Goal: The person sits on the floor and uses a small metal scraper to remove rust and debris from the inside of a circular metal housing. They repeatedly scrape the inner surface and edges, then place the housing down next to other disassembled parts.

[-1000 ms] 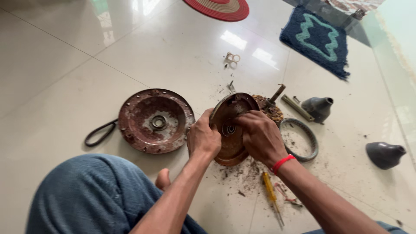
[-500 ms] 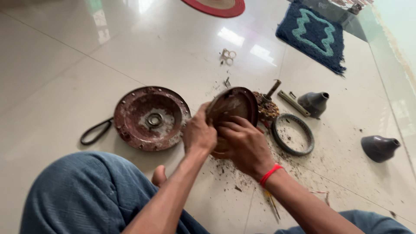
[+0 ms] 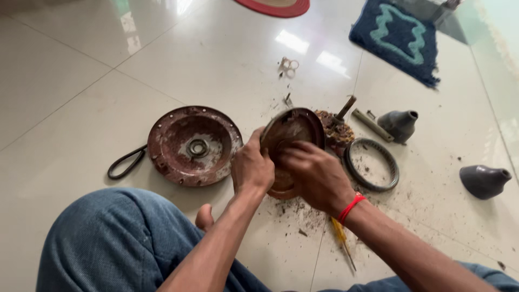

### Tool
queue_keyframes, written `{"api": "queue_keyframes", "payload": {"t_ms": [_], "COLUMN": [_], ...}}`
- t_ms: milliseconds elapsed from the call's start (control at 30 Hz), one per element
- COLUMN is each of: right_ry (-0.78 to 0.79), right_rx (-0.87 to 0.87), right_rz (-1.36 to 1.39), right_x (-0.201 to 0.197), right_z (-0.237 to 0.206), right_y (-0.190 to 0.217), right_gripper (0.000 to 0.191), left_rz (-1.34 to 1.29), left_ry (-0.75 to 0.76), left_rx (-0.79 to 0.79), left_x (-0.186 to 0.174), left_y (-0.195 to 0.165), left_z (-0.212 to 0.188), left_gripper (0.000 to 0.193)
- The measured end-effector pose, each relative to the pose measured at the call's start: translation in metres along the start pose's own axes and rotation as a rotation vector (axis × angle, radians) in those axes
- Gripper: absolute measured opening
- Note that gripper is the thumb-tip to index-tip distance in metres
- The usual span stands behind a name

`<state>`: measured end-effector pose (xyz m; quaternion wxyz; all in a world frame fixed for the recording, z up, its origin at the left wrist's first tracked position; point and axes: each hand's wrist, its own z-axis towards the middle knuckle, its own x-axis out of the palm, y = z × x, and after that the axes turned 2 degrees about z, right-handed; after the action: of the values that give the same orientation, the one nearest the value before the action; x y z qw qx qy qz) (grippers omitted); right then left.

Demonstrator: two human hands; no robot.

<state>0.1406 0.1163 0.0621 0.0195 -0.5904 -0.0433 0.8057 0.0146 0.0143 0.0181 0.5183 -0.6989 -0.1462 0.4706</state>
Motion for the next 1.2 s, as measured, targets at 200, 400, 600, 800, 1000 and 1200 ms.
{"api": "queue_keyframes", "payload": {"t_ms": [200,400,600,800,1000,1200], "right_ry": [-0.048,-0.023,0.344,0.024,-0.065,-0.09], "right_rx": [0.091,0.389,0.72,0.151,-0.089,-0.077], "right_rz": [0.121,0.119,0.098,0.085,-0.053,-0.001], "right_x": [-0.011,-0.01,-0.009,-0.01,-0.004,-0.01], "right_z": [0.007,0.006,0.007,0.008,0.005,0.004], "right_y": [0.005,-0.004,-0.005,0.008,0.003,-0.006], "right_gripper": [0.029,0.025,0.029,0.022,0.01,0.022], "left_rz": [0.049,0.045,-0.025,-0.007,-0.007,-0.038], "left_ry": [-0.108,-0.122,0.006,-0.194,0.067,-0.229], "left_rx": [0.105,0.2,0.049,0.316,-0.053,0.36], "left_x": [0.0,0.0,0.002,0.0,0.0,0.001], "left_y": [-0.004,-0.002,-0.002,-0.002,-0.004,-0.002], "left_z": [-0.003,-0.005,-0.001,-0.003,-0.005,-0.006], "left_gripper": [0.051,0.058,0.049,0.044,0.041,0.047]}}
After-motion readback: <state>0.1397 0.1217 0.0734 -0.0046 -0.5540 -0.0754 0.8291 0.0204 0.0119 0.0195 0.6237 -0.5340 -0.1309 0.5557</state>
